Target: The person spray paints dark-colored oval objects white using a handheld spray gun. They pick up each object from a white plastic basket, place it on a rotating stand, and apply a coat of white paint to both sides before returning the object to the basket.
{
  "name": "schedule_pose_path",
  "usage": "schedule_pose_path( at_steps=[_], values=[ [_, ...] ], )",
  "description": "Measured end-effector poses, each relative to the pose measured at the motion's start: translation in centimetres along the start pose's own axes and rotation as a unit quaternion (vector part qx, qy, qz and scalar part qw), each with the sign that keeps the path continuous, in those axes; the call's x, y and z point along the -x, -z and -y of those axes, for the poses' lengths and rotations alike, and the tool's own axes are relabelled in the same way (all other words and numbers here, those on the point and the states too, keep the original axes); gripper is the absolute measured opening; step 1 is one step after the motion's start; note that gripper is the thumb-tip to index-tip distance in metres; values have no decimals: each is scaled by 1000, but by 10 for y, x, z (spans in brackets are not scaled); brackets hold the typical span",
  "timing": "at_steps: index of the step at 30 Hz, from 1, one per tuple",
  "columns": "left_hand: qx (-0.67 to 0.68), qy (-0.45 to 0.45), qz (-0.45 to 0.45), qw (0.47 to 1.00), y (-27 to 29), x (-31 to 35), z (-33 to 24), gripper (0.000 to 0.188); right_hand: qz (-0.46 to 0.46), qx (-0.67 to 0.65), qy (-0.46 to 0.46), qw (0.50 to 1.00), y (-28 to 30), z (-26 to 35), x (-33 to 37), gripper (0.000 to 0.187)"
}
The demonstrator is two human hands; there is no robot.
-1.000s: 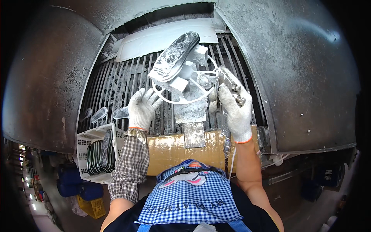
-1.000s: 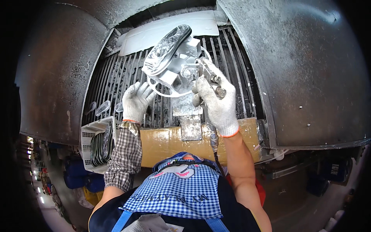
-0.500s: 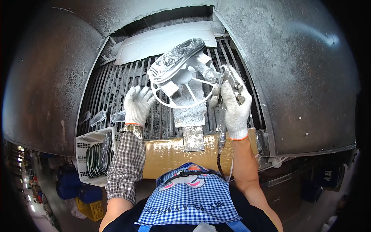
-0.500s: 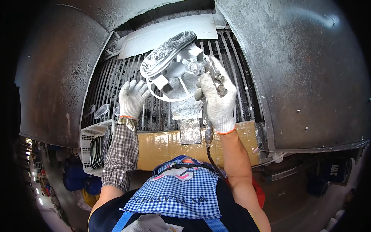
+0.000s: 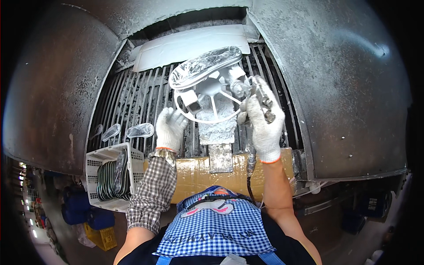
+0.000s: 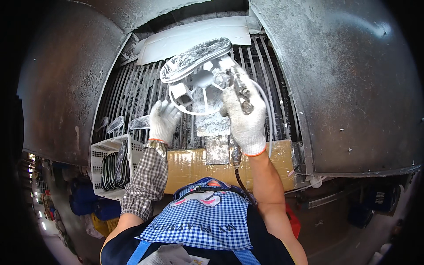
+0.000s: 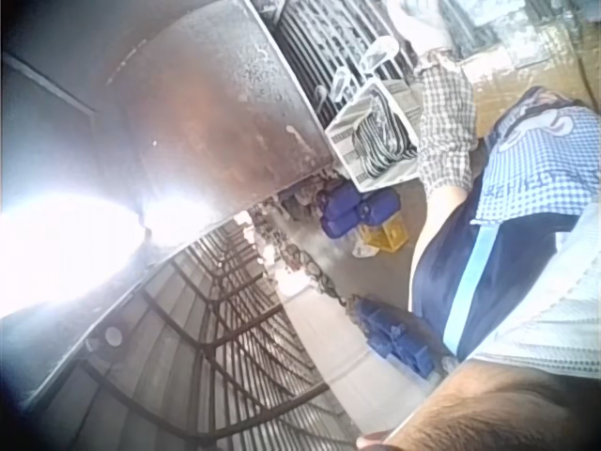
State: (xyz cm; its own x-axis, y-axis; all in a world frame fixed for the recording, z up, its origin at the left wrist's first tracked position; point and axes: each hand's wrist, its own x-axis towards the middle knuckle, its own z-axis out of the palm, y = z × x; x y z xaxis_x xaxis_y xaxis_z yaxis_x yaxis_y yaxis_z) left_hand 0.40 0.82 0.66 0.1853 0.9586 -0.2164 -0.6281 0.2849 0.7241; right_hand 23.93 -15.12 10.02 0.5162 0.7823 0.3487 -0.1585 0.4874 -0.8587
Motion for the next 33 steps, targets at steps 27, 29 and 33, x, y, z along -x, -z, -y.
schedule_pose_path(
  at_steps=[27, 29, 33],
  values=[
    [83, 101, 25, 991, -20, 32, 25, 62, -56, -37, -15, 998, 9, 16, -18, 54],
    [89, 101, 12, 991, -17, 29, 24, 63, -59, -23, -3, 998, 13, 19, -18, 53],
    [80, 97, 26, 992, -22, 35, 17, 67, -87, -13, 2, 996, 20, 28, -18, 54]
  ],
)
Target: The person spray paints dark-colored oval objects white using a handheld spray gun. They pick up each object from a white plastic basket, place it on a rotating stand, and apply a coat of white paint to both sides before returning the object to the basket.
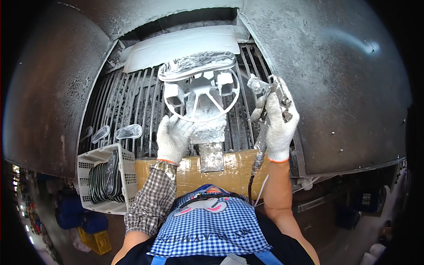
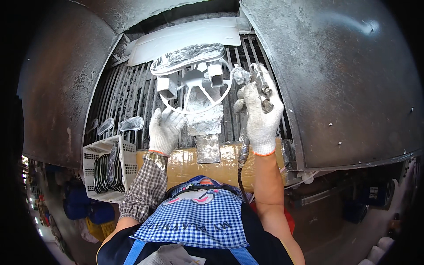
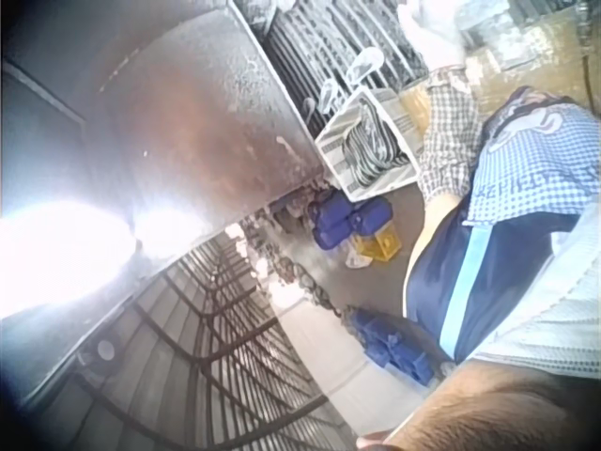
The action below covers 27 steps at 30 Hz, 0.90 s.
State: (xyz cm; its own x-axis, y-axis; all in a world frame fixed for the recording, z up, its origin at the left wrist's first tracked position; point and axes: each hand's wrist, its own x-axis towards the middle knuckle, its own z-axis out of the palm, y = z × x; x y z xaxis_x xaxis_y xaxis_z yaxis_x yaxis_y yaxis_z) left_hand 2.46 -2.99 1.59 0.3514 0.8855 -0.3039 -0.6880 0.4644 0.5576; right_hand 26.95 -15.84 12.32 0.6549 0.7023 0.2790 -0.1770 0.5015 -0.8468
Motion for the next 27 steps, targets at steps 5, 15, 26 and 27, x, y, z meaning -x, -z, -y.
schedule_pose_path(
  at_steps=[5, 15, 26, 27],
  values=[
    [-5, -14, -20, 1000, 8, -4, -6, 70, 0, 14, 24, 1000, 11, 8, 12, 57],
    [21, -81, -44, 996, 19, -15, -20, 70, -26, 1, -9, 1000, 11, 29, 30, 53],
    [4, 26, 44, 999, -5, 5, 36, 66, 1, 13, -23, 1000, 7, 38, 42, 54],
    [12, 31, 38, 999, -8, 4, 33, 67, -1, 12, -24, 1000, 8, 40, 43, 53]
  ],
)
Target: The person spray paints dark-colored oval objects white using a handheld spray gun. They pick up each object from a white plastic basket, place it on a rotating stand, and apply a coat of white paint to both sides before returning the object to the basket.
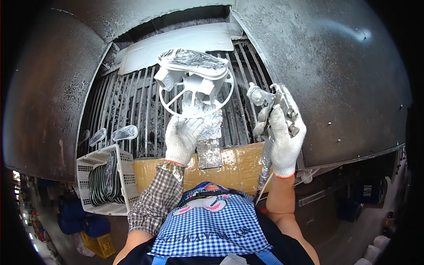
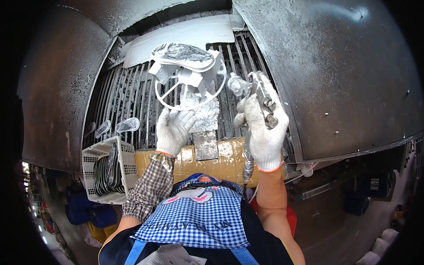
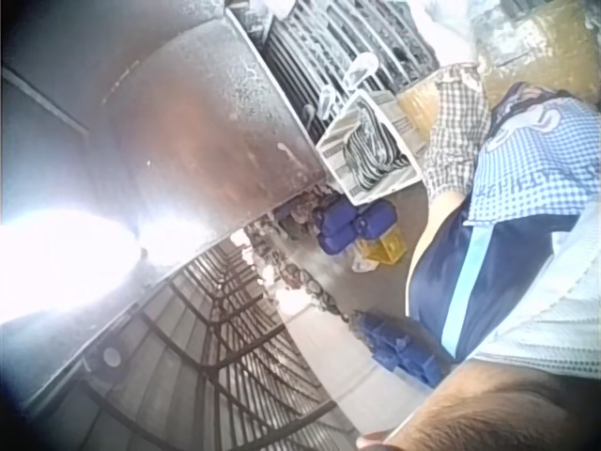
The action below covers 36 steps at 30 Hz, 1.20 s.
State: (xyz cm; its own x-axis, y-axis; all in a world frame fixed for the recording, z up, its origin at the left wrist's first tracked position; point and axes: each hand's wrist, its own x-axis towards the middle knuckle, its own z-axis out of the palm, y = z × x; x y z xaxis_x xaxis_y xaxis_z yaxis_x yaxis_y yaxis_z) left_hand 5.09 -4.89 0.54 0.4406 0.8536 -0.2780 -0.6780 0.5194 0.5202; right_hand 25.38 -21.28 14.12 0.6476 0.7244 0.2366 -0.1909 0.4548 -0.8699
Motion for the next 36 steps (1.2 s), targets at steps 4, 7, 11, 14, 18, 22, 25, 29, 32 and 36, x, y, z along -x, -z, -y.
schedule_pose_path(
  at_steps=[4, 7, 11, 14, 18, 22, 25, 29, 32, 36],
  values=[
    [7, 0, -9, 1000, 8, -3, -11, 71, 15, 6, 0, 1000, -2, 6, 1, 52],
    [7, -5, 5, 1000, 15, -5, -20, 74, 7, 11, -1, 1000, 5, 5, -1, 52],
    [7, -29, -13, 999, 16, -7, -27, 77, 22, 38, -15, 999, 6, 5, -1, 52],
    [6, -39, -23, 999, 15, -3, -35, 77, 30, 3, -26, 999, 8, 5, 2, 51],
    [1, -68, -56, 996, 16, -8, -43, 78, 41, 28, -22, 999, 8, 5, 1, 51],
    [2, -93, -70, 993, 21, -18, -51, 77, 59, -4, -42, 997, 9, 4, 1, 51],
    [1, -105, -51, 993, 27, -24, -58, 78, 74, 17, -46, 996, 10, 4, 2, 52],
    [14, -121, -50, 991, 31, -32, -64, 76, 116, -12, -63, 991, 5, -5, 6, 54],
    [5, -130, -59, 990, 34, -36, -70, 74, 124, -22, -71, 989, 0, -16, 3, 54],
    [-12, -119, -96, 988, 30, -31, -65, 70, 126, -8, -59, 990, -8, -28, -7, 55]
  ],
)
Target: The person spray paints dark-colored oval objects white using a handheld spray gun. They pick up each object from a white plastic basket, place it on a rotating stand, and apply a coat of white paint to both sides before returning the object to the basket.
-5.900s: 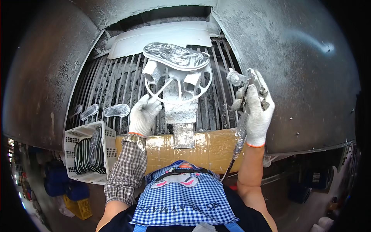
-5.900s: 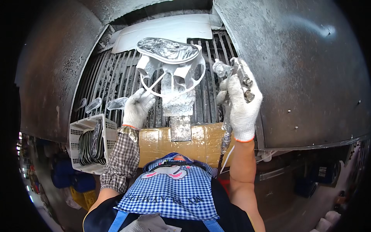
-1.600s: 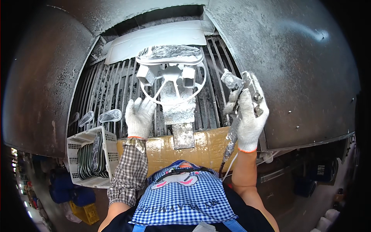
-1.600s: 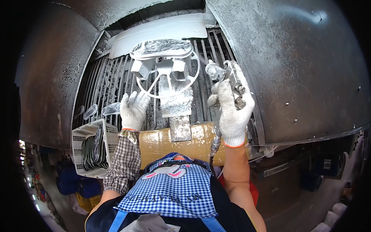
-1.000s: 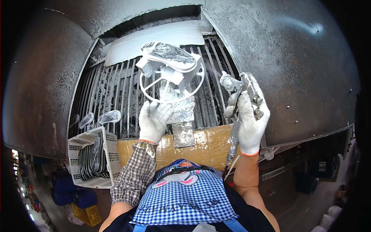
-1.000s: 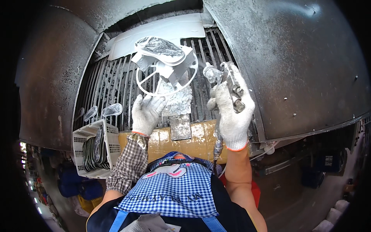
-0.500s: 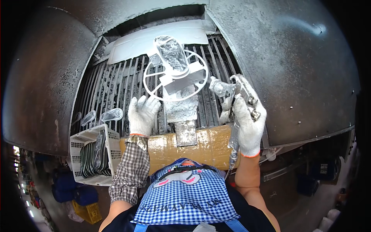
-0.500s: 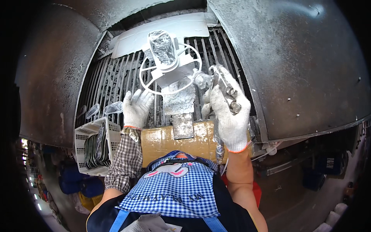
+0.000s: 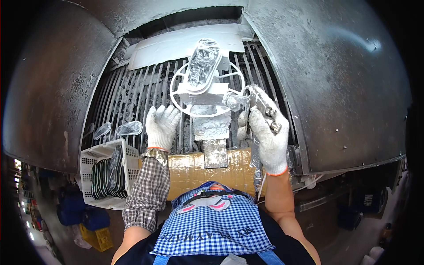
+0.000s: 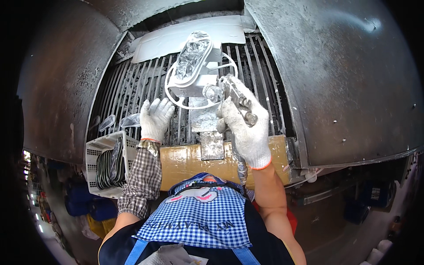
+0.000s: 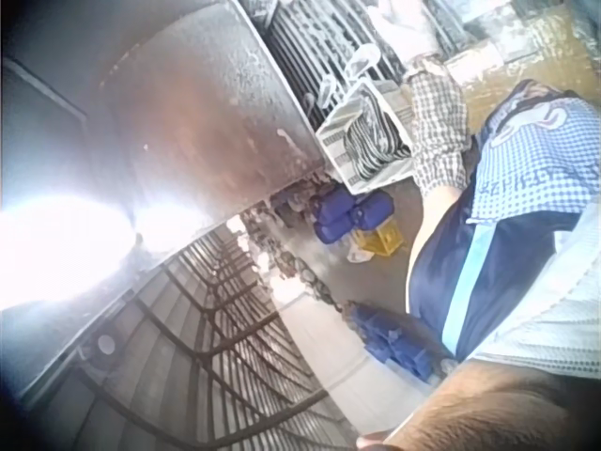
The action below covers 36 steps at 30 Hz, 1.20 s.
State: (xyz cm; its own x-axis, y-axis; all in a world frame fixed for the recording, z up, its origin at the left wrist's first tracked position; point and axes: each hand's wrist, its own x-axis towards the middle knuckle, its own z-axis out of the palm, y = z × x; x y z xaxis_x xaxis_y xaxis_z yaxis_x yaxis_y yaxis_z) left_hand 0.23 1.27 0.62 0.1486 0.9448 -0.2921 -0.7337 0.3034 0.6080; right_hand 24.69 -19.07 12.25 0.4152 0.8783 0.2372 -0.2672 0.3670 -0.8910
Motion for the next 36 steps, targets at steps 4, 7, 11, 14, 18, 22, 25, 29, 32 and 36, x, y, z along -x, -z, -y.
schedule_pose_path(
  at_steps=[4, 7, 11, 14, 18, 22, 25, 29, 32, 36],
  values=[
    [-35, 18, 1, 999, 7, 12, 7, 80, -19, 4, 3, 1000, -8, -3, -12, 53],
    [-41, 46, 19, 998, 12, 16, 16, 80, -15, 20, 16, 1000, -10, -5, -22, 52],
    [-29, 89, 19, 995, 8, 23, 31, 74, -22, -2, 11, 1000, -11, -8, -34, 52],
    [-27, 111, 29, 993, 6, 27, 39, 70, -53, 38, 49, 997, -13, -15, -45, 51],
    [-2, 122, 67, 990, 3, 30, 45, 68, -48, 18, 42, 998, -12, -10, -46, 50],
    [-2, 117, 104, 988, 1, 32, 46, 69, -87, 24, 68, 994, -12, -4, -42, 51],
    [-1, 113, 99, 989, 1, 32, 45, 71, -120, 89, 85, 985, -8, 1, -37, 50],
    [11, 108, 114, 987, -7, 37, 40, 72, -122, 164, 109, 973, -3, -5, -30, 51],
    [4, 99, 115, 988, -6, 37, 34, 73, -69, 146, 85, 983, -12, -5, -24, 51],
    [9, 92, 90, 992, -6, 32, 29, 59, -18, 144, 86, 986, -25, -16, -22, 53]
  ],
)
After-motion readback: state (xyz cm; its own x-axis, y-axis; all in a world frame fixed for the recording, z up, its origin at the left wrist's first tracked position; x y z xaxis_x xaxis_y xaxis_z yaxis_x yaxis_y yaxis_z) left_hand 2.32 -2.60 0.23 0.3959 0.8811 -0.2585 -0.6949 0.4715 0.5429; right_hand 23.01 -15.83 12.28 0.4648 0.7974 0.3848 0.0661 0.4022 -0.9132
